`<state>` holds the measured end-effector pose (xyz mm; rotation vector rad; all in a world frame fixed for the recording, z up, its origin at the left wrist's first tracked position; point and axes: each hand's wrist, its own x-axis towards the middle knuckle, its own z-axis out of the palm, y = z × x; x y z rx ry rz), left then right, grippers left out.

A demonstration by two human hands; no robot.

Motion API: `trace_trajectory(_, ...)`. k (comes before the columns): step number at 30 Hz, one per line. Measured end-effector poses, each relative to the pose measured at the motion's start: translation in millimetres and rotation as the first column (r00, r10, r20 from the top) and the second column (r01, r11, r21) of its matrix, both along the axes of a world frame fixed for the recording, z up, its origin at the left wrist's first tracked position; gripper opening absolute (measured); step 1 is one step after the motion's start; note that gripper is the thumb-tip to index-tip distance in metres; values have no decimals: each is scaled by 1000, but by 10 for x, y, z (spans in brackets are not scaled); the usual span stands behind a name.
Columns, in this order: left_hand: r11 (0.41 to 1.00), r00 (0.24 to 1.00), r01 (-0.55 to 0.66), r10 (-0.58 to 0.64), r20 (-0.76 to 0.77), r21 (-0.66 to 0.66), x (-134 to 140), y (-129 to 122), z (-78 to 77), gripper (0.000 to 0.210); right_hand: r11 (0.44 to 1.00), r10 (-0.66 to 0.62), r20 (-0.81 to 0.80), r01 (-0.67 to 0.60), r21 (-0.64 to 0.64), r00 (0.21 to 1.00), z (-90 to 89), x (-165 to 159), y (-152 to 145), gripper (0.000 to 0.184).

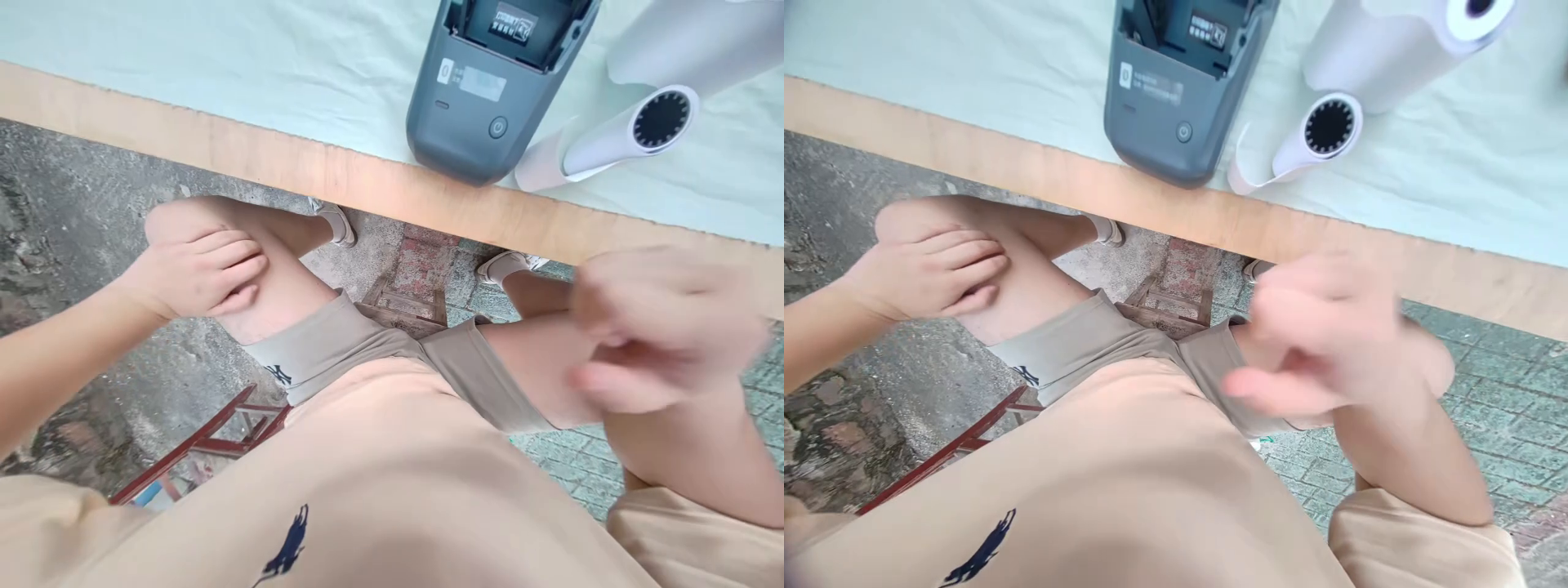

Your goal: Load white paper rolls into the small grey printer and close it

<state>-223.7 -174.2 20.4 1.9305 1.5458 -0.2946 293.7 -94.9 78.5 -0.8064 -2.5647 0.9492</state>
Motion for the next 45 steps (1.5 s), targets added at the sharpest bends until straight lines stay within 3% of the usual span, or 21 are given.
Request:
trace_trajectory(2, 995, 997, 54, -50, 55, -81, -108, 52, -34, 37, 982, 183, 132, -176, -61, 974, 18, -190, -93, 62)
trace_trajectory(5, 991, 995, 85, -80, 51, -103, -219, 99, -63, 43, 903, 426, 477, -325, -281, 769, -100, -454, -237, 39)
trace_trajectory(7, 992, 993, 109, -107, 40, -68, -279, 109, -75, 41, 869, 488, 581, -306, -388, 651, -238, -579, -332, 23)
trace_trajectory(11, 984, 984, 179, -178, 29, -4, -420, 53, -152, 46, 790, 607, 639, -267, -552, 473, -454, -718, -453, 18)
trace_trajectory(15, 956, 959, 283, -281, -32, 81, -487, -53, -223, 50, 716, 692, 623, -241, -655, 364, -491, -802, -421, 39)
trace_trajectory(18, 819, 863, 500, -499, -82, 282, -401, -14, -183, 45, 697, 708, 610, -215, -684, 356, -494, -878, -364, 42)
trace_trajectory(21, 559, 714, 660, -675, -187, 503, -235, 140, -81, 35, 656, 739, 567, -195, -730, 364, -540, -974, -330, 48)
trace_trajectory(23, 475, 663, 691, -717, -217, 545, -132, 245, -13, 36, 627, 758, 537, -187, -756, 371, -581, -1035, -314, 47)
trace_trajectory(26, 454, 654, 690, -725, -215, 564, -50, 329, 48, 36, 607, 769, 514, -180, -774, 380, -600, -1090, -277, 48)
trace_trajectory(36, 509, 707, 653, -674, -212, 561, -31, 248, 83, 39, 536, 820, 453, -193, -822, 349, -449, -1060, -141, 44)
trace_trajectory(45, 499, 711, 645, -669, -216, 579, 54, 248, 68, 37, 582, 778, 483, -174, -794, 401, -578, -1097, -256, 46)
